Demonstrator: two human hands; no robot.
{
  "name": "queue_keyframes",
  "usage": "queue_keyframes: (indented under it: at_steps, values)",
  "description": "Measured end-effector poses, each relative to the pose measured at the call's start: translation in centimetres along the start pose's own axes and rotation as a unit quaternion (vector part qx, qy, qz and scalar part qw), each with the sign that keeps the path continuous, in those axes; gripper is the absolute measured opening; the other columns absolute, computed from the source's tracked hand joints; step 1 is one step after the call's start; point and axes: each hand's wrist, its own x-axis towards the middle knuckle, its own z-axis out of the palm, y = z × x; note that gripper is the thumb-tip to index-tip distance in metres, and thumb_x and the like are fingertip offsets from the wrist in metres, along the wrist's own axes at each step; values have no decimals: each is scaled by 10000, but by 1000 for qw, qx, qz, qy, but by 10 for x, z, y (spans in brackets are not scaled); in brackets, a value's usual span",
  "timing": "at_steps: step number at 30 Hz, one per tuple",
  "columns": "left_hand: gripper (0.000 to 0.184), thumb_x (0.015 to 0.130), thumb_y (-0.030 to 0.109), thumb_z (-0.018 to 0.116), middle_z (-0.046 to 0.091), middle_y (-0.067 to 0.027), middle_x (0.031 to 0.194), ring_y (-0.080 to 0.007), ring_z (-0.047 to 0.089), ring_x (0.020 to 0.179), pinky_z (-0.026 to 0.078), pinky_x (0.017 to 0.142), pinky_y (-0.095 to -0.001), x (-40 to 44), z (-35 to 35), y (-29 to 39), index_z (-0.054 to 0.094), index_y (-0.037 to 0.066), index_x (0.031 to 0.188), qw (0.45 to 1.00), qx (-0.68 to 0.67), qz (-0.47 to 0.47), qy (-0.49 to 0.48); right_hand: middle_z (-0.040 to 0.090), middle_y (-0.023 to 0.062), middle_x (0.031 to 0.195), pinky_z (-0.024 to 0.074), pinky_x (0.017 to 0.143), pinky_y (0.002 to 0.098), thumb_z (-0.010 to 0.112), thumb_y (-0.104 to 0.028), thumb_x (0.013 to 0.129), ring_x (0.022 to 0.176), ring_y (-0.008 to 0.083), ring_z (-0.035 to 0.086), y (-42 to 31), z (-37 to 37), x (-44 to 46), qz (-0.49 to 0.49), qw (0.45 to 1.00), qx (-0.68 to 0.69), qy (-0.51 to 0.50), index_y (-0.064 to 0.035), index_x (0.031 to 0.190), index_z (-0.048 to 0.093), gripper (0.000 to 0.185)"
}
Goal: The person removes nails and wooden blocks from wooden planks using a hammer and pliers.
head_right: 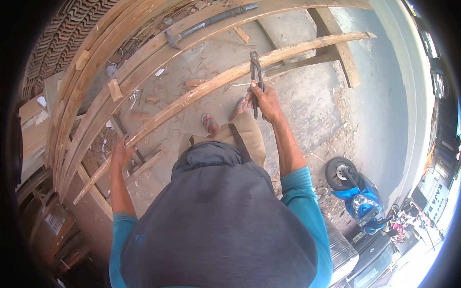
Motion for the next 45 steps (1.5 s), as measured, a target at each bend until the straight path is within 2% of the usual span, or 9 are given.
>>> queue_keyframes:
  at_steps: [11,13,24,30,31,32,38,41,45]
  values:
    - [632,741,222,894,696,-204,1229,-389,647,1164,511,1011,-444,10,27,-27,648,98,1310,999,8,11,48,684,100,754,525,634,322,553,-407,1057,631,160,646,20,95,-31,62,960,-131,-241,63,1100,643,481]
    - [611,742,221,891,707,-194,1207,-385,656,1145,514,999,-441,8,18,-15,655,102,1293,1000,-5,-14,14,683,78,745,517,615,307,555,-357,1070,631,146,644,16,97,-34,37,966,-114,-227,30,992,637,404]
    - [545,764,232,875,720,-175,1169,-377,649,1163,498,998,-461,6,13,-12,664,75,1241,1000,-7,13,3,674,91,764,503,587,285,564,-336,1065,621,146,631,28,132,-34,34,992,-22,-118,21,1026,637,366]
    - [752,742,283,890,667,-179,1294,-387,599,1239,426,1078,-508,-6,13,-12,560,131,1400,999,7,4,35,672,80,772,507,608,288,565,-342,1066,639,146,638,44,217,-64,42,989,-57,-129,21,1032,640,372]
    - [822,725,303,898,630,-175,1354,-382,558,1288,398,1101,-510,-9,8,-16,526,145,1441,995,-48,70,53,671,77,775,508,612,288,565,-345,1067,643,146,639,44,232,-68,46,989,-58,-126,19,1031,641,374]
    - [892,708,322,906,593,-171,1413,-377,518,1336,371,1124,-513,-14,1,-26,492,160,1482,983,-101,134,72,672,76,780,508,618,288,565,-351,1068,650,147,640,46,244,-73,46,988,-58,-133,15,1030,648,377]
    - [985,667,309,926,526,-154,1504,-339,420,1436,268,1204,-523,-28,-40,-121,463,124,1516,995,20,78,59,674,75,787,514,630,289,567,-356,1068,658,148,644,65,298,-93,56,984,-86,-146,16,1041,638,379]
    - [950,675,287,920,529,-152,1511,-348,438,1431,299,1198,-514,-27,-44,-178,485,105,1500,999,37,8,-17,675,73,790,517,637,289,561,-358,1070,660,145,645,55,322,-107,80,982,-98,-139,15,1024,639,384]
    - [799,714,253,895,602,-179,1422,-372,530,1351,392,1142,-480,-18,-36,-216,569,110,1429,999,28,16,-25,676,72,791,512,601,288,572,-327,1067,648,147,644,58,325,-105,85,984,-88,-133,15,1038,630,348]
